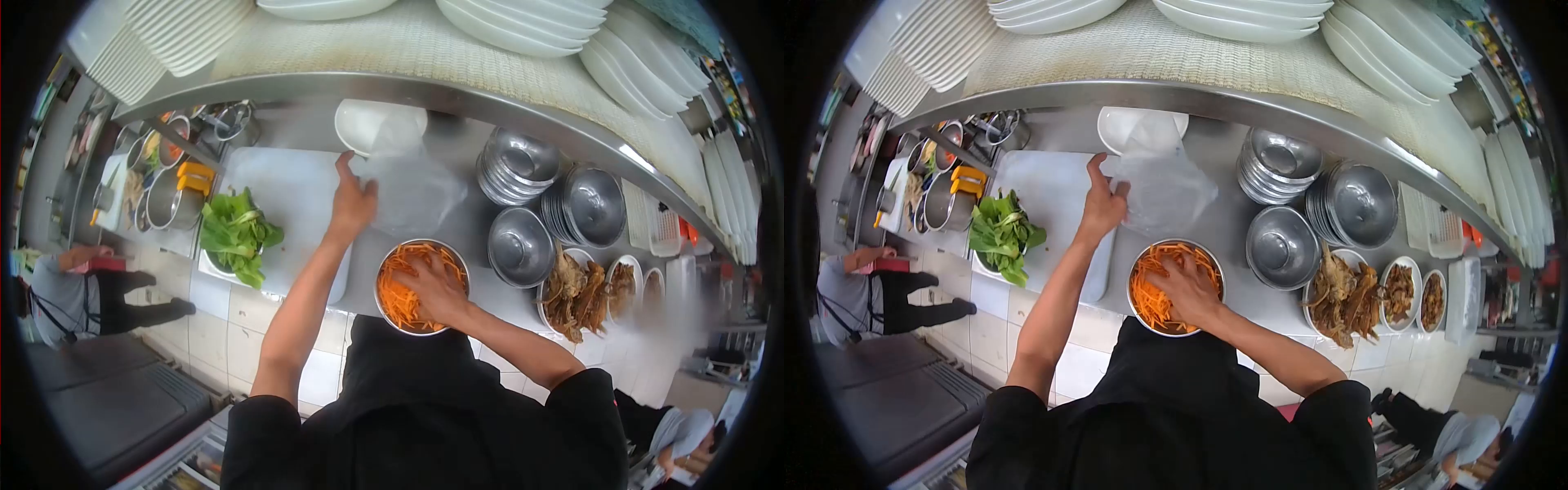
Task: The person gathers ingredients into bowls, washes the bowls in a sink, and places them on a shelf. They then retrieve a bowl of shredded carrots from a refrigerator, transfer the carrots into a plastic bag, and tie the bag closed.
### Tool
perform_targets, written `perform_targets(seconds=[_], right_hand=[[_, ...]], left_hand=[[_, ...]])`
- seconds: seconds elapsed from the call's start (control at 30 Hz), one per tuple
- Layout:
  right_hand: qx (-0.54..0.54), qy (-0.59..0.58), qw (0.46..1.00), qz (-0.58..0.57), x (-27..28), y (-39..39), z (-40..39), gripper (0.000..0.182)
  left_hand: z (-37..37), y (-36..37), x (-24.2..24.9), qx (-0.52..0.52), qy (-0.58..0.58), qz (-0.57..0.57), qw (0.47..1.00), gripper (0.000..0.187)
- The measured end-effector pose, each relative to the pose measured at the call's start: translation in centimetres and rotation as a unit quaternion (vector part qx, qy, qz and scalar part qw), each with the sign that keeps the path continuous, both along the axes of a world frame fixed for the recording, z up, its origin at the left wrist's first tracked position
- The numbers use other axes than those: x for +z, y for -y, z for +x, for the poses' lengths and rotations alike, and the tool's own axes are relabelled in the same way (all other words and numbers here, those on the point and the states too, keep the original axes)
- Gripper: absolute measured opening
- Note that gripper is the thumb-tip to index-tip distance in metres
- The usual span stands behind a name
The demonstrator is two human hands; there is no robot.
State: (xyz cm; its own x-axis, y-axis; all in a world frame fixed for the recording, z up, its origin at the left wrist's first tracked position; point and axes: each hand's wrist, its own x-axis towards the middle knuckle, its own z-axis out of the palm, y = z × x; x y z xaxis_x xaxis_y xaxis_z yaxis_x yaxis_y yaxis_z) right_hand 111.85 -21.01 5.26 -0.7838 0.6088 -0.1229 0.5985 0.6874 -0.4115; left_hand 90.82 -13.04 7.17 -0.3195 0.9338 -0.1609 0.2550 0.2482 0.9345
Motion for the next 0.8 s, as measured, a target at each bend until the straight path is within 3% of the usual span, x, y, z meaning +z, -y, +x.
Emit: perform_targets(seconds=[0.1, 0.17, 0.3, 0.37, 0.4, 0.47, 0.6, 0.63, 0.67, 0.8], right_hand=[[-0.04, -0.02, 0.999, -0.024, 0.0, 0.5, 0.4, 0.068], [-0.061, -0.025, 0.998, -0.024, -0.3, 0.7, 0.7, 0.066], [-0.072, -0.041, 0.996, -0.012, 0.2, 0.9, 0.5, 0.065], [-0.069, 0.006, 0.998, -0.01, 1.4, 0.8, 0.3, 0.064], [-0.065, 0.002, 0.998, -0.009, 1.1, 0.8, 0.2, 0.064], [-0.051, -0.028, 0.998, -0.013, 0.4, 0.8, 0.2, 0.065], [-0.06, -0.036, 0.996, -0.051, 1.0, 0.6, 0.7, 0.065], [-0.059, -0.039, 0.996, -0.05, 0.8, 0.7, 0.8, 0.065], [-0.056, -0.042, 0.996, -0.048, 0.6, 0.5, 0.9, 0.065], [-0.047, -0.134, 0.989, -0.051, -0.2, -0.7, 1.6, 0.059]], left_hand=[[0.5, 1.7, -1.0, -0.053, -0.031, 0.084, 0.995, 0.066], [0.6, 2.8, -0.7, -0.181, -0.204, 0.275, 0.922, 0.064], [0.0, 4.6, -0.4, -0.263, -0.197, 0.197, 0.924, 0.058], [-0.7, 4.0, -1.4, -0.253, -0.079, 0.18, 0.947, 0.046], [-0.6, 3.8, -1.5, -0.25, -0.084, 0.18, 0.948, 0.046], [0.0, 3.5, -1.4, -0.125, 0.119, 0.018, 0.985, 0.033], [0.5, 3.6, -1.1, -0.031, 0.09, 0.043, 0.995, 0.027], [-0.3, 3.5, -2.4, -0.05, -0.083, 0.111, 0.989, 0.028], [-0.4, 3.5, -1.7, -0.065, -0.255, 0.174, 0.949, 0.028], [0.2, 4.7, 0.3, -0.021, -0.231, 0.082, 0.969, 0.028]])
